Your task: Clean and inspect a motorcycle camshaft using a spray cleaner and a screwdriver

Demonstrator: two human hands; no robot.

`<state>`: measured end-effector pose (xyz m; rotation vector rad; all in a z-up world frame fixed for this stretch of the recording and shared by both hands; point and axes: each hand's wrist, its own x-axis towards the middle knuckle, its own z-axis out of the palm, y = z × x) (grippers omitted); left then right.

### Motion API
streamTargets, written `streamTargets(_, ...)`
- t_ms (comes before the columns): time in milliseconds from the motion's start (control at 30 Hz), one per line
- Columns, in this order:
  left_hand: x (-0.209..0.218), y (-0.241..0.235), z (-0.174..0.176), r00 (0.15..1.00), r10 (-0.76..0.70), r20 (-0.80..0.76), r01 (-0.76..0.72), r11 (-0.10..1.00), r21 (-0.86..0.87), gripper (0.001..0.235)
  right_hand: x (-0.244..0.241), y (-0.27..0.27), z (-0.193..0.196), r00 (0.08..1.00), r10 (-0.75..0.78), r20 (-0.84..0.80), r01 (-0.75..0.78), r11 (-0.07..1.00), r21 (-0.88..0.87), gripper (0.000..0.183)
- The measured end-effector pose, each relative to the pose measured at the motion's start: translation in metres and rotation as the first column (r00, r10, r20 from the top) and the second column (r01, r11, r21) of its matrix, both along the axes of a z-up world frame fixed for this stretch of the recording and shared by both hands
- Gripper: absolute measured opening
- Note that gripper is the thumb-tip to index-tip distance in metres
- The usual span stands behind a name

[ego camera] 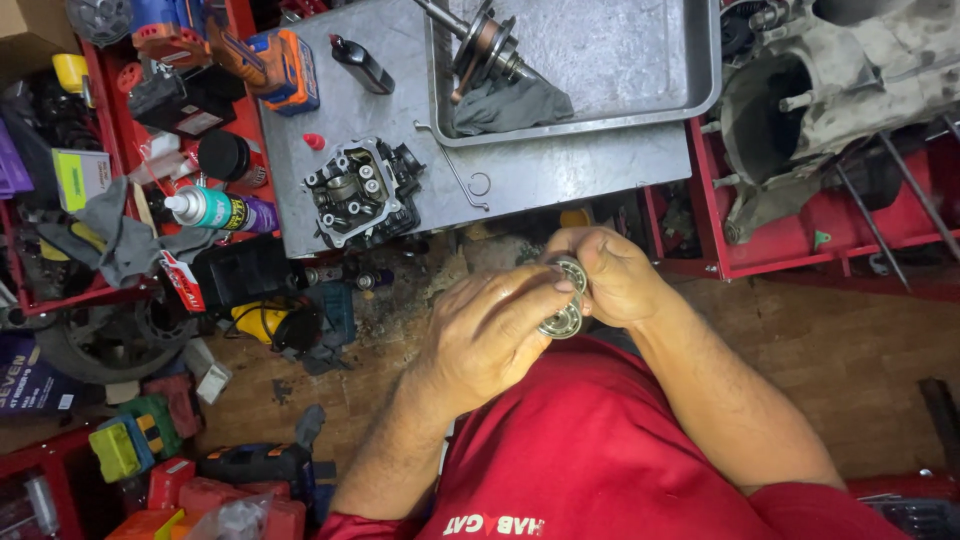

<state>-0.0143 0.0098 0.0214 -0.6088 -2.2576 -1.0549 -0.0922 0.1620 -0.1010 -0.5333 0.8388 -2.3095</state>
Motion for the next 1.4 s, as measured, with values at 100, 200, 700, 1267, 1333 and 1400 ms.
streamTargets(100,0.0,-0.001,-0.002,1.0,0.006,-0.007,-0.006,1.0,0.009,0.024,0.0,-0.001,-0.002,1.0,0.013,0.001,-0.013,0.999,0.051,0.066)
streamTargets(200,0.001,0.0,-0.006,0.999,0.025,-0.022,-0.024,1.0,0.018,0.022,-0.002,-0.005,-0.007,1.0,0.024,-0.012,-0.023,0.997,0.077,0.069)
streamTargets(700,0.008,-0.006,-0.009,0.998,0.046,-0.048,-0.045,0.999,0.023,0.016,0.001,-0.016,0.003,0.999,0.0,-0.032,0.006,0.983,0.183,0.075)
streamTargets(1267,0.008,-0.008,-0.01,0.997,0.027,-0.07,-0.022,0.998,0.067,0.017,0.003,-0.017,-0.014,0.999,0.006,-0.054,0.003,0.986,0.168,0.075)
streamTargets(1333,0.008,-0.007,-0.01,0.997,0.024,-0.077,-0.018,0.997,0.076,0.017,0.004,-0.016,-0.012,0.998,0.008,-0.064,0.004,0.985,0.173,0.075)
streamTargets(1400,0.008,-0.007,-0.01,0.997,0.025,-0.076,-0.019,0.997,0.075,0.016,0.004,-0.016,-0.013,0.998,0.005,-0.062,0.005,0.985,0.172,0.075)
